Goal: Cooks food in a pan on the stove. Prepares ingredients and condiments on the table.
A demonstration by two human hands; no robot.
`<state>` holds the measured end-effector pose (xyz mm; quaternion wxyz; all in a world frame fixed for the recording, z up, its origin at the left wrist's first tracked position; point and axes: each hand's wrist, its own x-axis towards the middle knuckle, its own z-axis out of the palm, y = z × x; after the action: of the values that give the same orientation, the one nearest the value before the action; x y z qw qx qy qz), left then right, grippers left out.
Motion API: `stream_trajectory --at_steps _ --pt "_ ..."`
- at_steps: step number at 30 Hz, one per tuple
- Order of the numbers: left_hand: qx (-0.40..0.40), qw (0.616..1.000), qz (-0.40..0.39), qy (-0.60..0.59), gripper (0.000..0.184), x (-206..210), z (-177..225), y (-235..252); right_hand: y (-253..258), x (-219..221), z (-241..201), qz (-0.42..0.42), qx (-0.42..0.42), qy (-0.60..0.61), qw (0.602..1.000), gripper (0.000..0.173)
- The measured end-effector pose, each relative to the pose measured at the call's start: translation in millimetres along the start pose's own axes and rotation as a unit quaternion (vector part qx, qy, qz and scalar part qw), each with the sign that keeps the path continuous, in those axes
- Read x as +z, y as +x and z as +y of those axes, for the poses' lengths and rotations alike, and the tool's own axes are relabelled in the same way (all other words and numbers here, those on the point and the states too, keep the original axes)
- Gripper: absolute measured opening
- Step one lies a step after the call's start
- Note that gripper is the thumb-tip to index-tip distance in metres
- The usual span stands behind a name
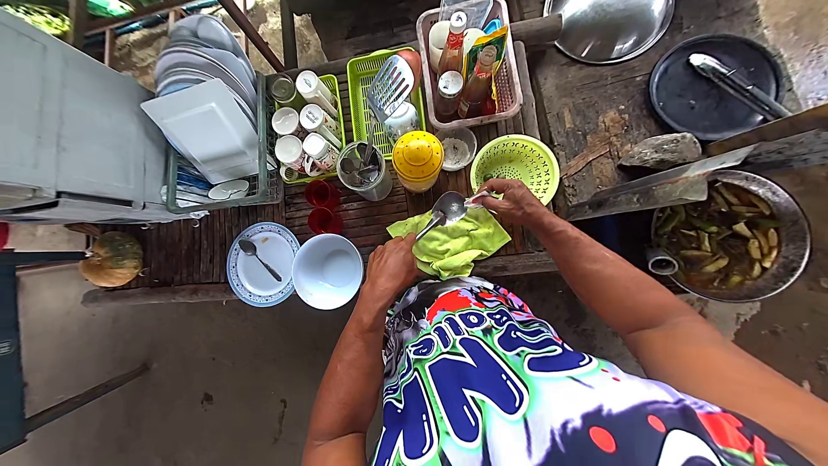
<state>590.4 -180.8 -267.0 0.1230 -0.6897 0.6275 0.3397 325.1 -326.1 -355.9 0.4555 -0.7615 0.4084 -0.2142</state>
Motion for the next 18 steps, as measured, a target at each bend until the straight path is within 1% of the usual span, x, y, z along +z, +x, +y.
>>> stream_trajectory --at_steps 2,6,9,12,16,18 --pt "-0.009 1.0 -0.008 -0.009 0.04 3.7 -2.9 -1.5 8.7 -1.5 6.0 0.021 -0.026 0.009 0.999 0.012" --pt "-0.032 0.999 -0.02 -0.022 0.041 8.9 -7.8 -7.1 47.8 -14.9 4.5 0.068 -0.015 -0.016 0.997 0.018" --pt "-0.055 0.998 -0.025 -0.033 0.042 12.8 -12.5 -13.7 91.9 -26.6 -1.9 0.095 0.035 -0.045 0.994 0.023" --pt "-0.082 0.995 -0.028 -0.045 0.043 16.7 -17.0 -21.9 141.4 -29.5 -2.6 0.13 0.061 -0.091 0.985 0.024" --pt "-0.108 0.992 -0.024 -0.06 0.044 23.1 -22.1 -34.2 195.1 -23.3 10.8 0.128 0.093 -0.134 0.978 0.025" --pt "-0.112 0.991 -0.018 -0.065 0.044 27.5 -25.4 -40.6 211.2 -18.4 19.1 0.105 0.123 -0.145 0.976 0.026"
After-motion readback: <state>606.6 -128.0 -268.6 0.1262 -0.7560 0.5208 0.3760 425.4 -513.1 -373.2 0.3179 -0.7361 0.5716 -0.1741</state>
